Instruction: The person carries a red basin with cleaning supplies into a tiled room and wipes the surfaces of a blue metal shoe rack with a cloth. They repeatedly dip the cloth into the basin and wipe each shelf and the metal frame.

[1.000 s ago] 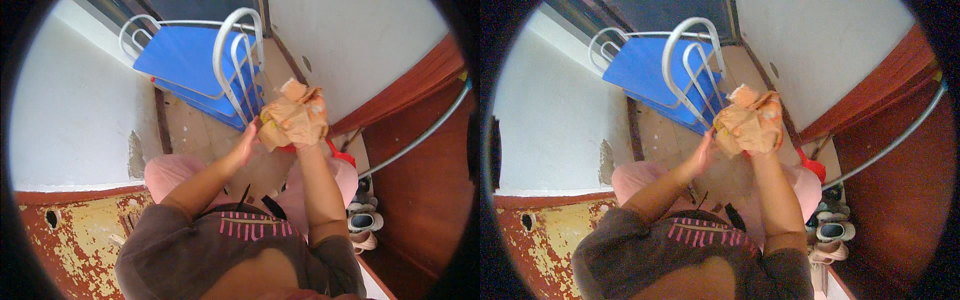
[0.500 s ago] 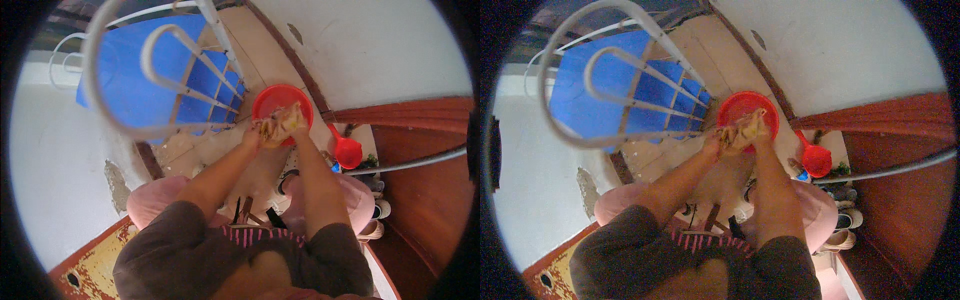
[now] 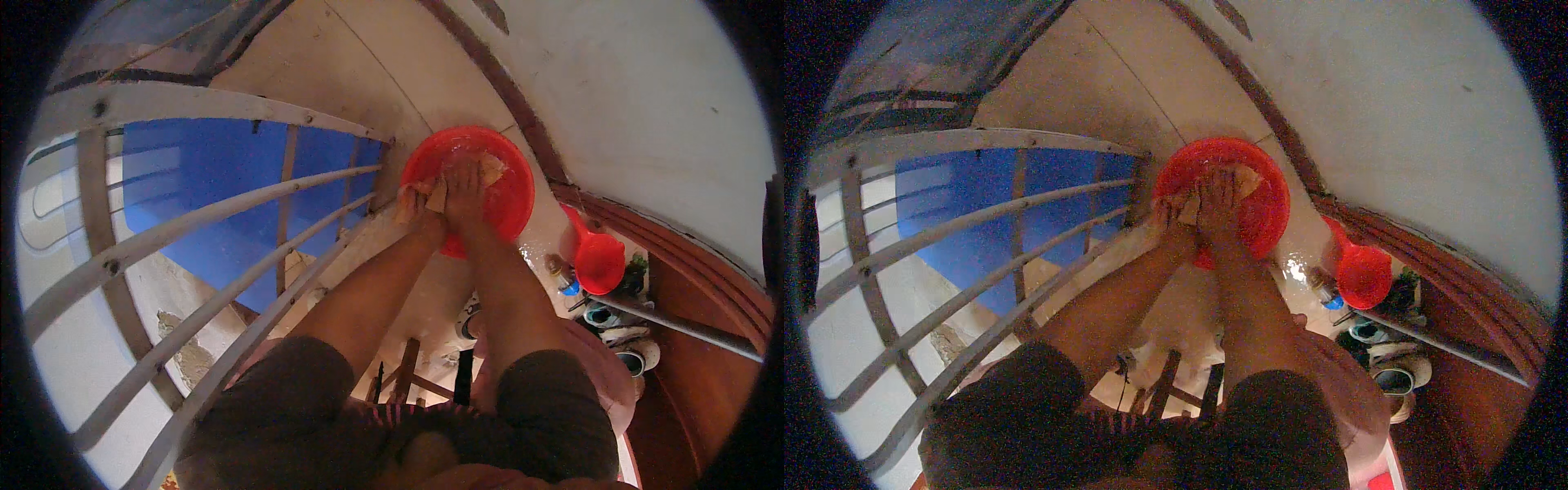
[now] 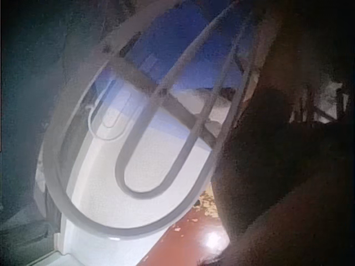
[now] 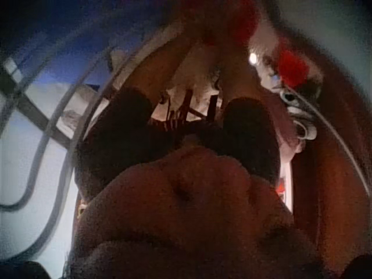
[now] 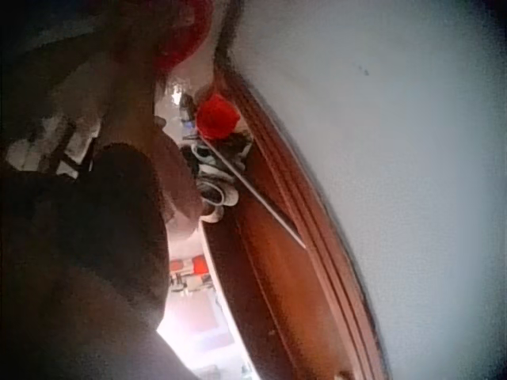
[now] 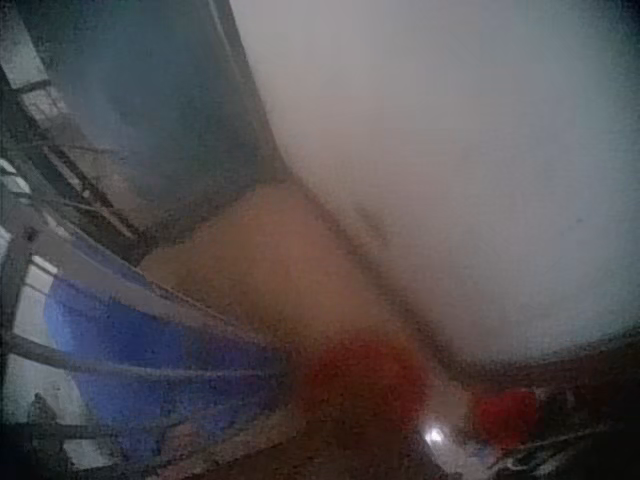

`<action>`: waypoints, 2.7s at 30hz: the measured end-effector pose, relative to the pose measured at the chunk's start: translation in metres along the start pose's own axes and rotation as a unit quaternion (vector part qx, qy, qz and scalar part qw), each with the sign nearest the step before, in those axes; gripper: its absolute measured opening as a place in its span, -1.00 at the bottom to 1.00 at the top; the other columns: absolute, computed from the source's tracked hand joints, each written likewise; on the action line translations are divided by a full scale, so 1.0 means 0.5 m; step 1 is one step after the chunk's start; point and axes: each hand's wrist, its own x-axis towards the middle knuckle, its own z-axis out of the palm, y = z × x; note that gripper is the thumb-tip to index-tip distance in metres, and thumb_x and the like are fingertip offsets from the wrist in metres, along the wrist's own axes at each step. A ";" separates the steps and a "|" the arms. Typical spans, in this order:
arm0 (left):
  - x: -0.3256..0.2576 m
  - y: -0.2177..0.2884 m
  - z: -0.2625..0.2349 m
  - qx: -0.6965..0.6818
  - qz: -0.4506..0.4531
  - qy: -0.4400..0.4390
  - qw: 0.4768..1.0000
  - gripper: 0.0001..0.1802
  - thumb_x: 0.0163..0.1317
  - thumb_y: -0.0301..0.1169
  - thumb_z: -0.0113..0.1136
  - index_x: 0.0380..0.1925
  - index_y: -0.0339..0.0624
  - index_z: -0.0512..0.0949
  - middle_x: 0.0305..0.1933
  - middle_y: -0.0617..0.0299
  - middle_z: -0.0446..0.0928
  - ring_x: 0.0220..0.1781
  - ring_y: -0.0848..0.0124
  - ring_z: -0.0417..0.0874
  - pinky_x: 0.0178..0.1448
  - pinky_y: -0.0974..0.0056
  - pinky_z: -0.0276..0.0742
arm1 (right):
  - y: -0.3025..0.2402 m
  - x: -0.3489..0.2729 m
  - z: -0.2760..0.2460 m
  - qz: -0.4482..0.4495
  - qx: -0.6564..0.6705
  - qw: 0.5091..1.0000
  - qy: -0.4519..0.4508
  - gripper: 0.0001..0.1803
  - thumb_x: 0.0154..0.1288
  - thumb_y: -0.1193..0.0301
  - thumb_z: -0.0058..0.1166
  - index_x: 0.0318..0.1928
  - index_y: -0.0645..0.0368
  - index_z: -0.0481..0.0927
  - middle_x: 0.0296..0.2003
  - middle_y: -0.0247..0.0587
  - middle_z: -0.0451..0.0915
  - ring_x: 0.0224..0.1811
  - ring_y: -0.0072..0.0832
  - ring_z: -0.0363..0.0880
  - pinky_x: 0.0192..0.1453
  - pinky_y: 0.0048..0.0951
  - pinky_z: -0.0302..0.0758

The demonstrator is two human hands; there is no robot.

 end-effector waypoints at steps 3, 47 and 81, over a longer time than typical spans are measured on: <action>0.033 -0.013 -0.003 -0.210 -0.045 0.013 0.977 -0.32 0.22 -0.15 0.02 0.31 -0.11 0.16 0.39 0.12 0.16 0.39 0.06 0.08 0.38 -0.06 -0.01 | 0.030 0.042 -0.047 0.005 0.256 0.964 -0.069 -0.45 0.32 0.26 -0.19 0.32 -0.01 0.28 0.40 -0.06 0.07 0.46 0.01 -0.12 0.46 0.17 -0.21; -0.022 0.034 -0.203 -0.923 -0.164 -0.069 0.340 -0.52 0.31 0.01 -0.07 -0.07 -0.14 0.54 -0.05 0.14 0.59 -0.03 0.17 0.59 0.10 0.06 0.51 | -0.070 -0.023 -0.207 0.240 0.577 0.772 0.118 -0.68 0.29 0.27 -0.10 -0.14 0.26 0.54 -0.23 -0.09 0.59 -0.23 -0.25 0.55 -0.06 -0.31 0.47; -0.177 0.076 -0.321 -0.648 0.094 -0.034 0.755 -0.88 0.03 -0.41 0.23 -0.41 -0.18 0.59 -0.57 0.13 0.55 -0.66 0.33 0.54 -0.62 0.25 0.40 | -0.032 -0.094 -0.523 0.030 0.713 0.700 -0.003 -0.75 0.19 0.42 0.21 -0.12 0.23 0.60 -0.27 -0.33 0.61 -0.23 -0.54 0.53 -0.15 -0.45 0.48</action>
